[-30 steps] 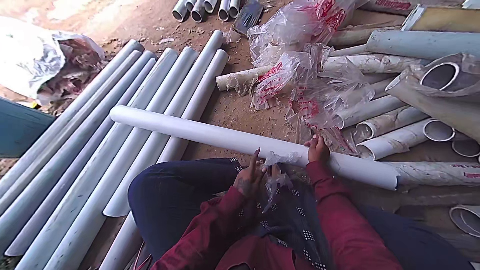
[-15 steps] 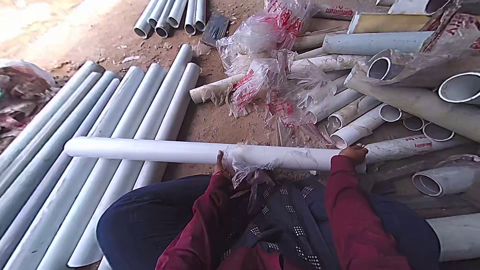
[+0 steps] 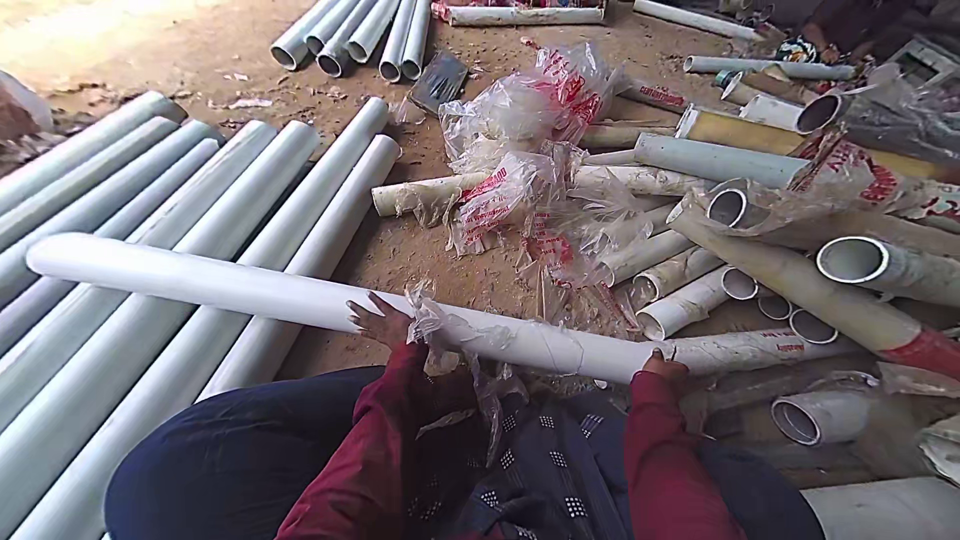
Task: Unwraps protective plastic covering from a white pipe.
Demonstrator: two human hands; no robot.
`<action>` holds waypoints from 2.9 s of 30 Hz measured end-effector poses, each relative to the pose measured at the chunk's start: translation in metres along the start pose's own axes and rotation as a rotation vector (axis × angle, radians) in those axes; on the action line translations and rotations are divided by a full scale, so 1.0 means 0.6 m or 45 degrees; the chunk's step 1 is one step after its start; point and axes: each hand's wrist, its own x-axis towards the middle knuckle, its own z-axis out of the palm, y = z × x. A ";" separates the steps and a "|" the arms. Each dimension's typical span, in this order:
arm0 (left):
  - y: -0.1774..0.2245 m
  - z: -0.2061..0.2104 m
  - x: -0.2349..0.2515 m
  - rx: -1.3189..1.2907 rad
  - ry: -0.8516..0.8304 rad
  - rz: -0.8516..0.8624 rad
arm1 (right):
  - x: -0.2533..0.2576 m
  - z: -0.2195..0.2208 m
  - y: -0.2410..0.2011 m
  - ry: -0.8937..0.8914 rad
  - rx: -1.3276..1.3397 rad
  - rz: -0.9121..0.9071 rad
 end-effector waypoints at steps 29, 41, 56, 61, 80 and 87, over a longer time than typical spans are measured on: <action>0.046 0.054 -0.181 -0.158 -0.835 1.307 | -0.162 0.117 -0.027 -0.218 -0.347 -1.206; -0.017 -0.051 -0.253 -0.141 -0.744 1.634 | -0.148 0.117 -0.056 -0.381 -0.438 -1.084; 0.005 -0.111 -0.064 -0.349 -0.710 0.635 | -0.116 0.100 -0.084 -0.658 -0.484 -1.255; -0.002 -0.042 -0.109 0.279 -1.053 0.909 | -0.131 0.087 -0.092 -0.643 -0.689 -1.257; 0.065 -0.144 -0.279 -0.073 -1.159 0.975 | -0.107 0.127 -0.074 -0.454 -0.311 -1.294; 0.148 -0.269 -0.138 -0.263 -0.231 1.509 | -0.100 0.125 -0.082 -0.488 -0.316 -1.265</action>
